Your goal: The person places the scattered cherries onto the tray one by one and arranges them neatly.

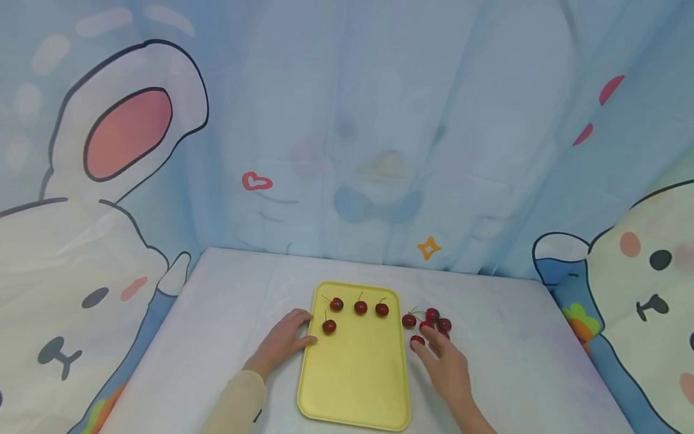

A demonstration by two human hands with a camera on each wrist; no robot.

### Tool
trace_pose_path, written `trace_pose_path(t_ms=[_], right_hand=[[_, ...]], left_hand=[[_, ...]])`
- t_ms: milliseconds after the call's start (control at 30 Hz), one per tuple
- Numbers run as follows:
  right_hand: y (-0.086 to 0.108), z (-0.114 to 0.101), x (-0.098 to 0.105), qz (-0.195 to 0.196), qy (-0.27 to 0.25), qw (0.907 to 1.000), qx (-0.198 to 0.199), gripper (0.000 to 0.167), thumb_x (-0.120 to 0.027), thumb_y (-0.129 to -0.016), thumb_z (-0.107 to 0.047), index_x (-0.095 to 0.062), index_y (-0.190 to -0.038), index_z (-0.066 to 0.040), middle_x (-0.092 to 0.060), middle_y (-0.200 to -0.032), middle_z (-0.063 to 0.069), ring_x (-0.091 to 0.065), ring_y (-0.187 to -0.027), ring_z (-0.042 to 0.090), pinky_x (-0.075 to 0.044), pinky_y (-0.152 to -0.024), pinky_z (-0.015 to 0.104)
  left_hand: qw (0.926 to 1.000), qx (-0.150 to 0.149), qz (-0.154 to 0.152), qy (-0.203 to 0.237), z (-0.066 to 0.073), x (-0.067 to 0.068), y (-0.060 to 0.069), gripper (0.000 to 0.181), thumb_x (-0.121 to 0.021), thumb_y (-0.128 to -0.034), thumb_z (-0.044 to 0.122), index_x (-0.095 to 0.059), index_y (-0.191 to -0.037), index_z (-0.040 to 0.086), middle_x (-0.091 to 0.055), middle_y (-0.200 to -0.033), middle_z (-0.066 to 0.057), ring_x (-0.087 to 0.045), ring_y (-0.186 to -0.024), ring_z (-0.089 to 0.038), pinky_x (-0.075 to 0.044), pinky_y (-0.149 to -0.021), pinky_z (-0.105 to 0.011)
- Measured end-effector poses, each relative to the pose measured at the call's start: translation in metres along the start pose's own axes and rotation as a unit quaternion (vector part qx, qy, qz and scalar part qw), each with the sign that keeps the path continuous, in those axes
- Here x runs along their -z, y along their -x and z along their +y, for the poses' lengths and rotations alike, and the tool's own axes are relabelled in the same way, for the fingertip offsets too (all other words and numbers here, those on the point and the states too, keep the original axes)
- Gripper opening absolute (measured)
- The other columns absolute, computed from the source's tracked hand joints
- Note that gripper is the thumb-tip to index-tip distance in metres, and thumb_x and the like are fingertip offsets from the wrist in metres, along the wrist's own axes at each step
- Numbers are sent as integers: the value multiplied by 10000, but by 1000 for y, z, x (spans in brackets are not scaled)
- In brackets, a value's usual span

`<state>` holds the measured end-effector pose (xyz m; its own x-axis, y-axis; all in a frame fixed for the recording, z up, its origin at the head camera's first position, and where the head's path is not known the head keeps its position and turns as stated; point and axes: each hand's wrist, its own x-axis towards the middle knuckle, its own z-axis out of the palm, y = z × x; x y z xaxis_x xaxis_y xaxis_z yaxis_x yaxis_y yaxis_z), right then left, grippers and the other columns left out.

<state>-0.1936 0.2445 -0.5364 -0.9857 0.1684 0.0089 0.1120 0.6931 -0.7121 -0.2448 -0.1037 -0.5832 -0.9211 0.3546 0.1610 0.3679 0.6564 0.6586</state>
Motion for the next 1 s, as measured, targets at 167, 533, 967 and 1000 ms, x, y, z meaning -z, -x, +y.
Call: trace_pose_path(t_ms=[167, 533, 967, 1000], right_hand=[[-5, 27, 18, 525, 205, 9978, -342, 552, -638, -959, -322, -477, -1402, -36, -519, -1391, 212, -497, -1283, 370, -480, -1014, 478], [-15, 60, 21, 216, 479, 9919, -1154, 666, -599, -967, -380, -388, -1454, 21, -424, -1441, 270, -426, -1304, 449, -429, -1037, 551], [-30, 72, 11, 355, 536, 9956, -685, 589, -592, -985, -292, -411, -1442, 31, -458, -1428, 244, -433, -1320, 408, -415, -1061, 529], [-31, 72, 10, 374, 523, 9959, -643, 586, -592, -985, -288, -412, -1441, 33, -459, -1426, 245, -436, -1318, 407, -416, -1061, 527]], left_hand=[[10000, -15, 43, 4, -1, 0, 0, 495, -730, -882, 320, -584, -1279, 61, -560, -1292, -54, -516, -1240, -237, -412, -1095, -401], [10000, -68, -1, -15, 1, 1, 1, 495, -732, -882, 311, -583, -1273, 45, -562, -1282, -67, -520, -1233, -249, -415, -1091, -405], [10000, 10, -14, 23, 1, 1, 1, 493, -730, -884, 312, -583, -1280, 57, -557, -1287, -55, -514, -1237, -235, -409, -1097, -399], [10000, 6, -13, 26, 0, 1, 1, 493, -730, -884, 313, -583, -1280, 58, -557, -1287, -53, -514, -1237, -234, -408, -1097, -399]])
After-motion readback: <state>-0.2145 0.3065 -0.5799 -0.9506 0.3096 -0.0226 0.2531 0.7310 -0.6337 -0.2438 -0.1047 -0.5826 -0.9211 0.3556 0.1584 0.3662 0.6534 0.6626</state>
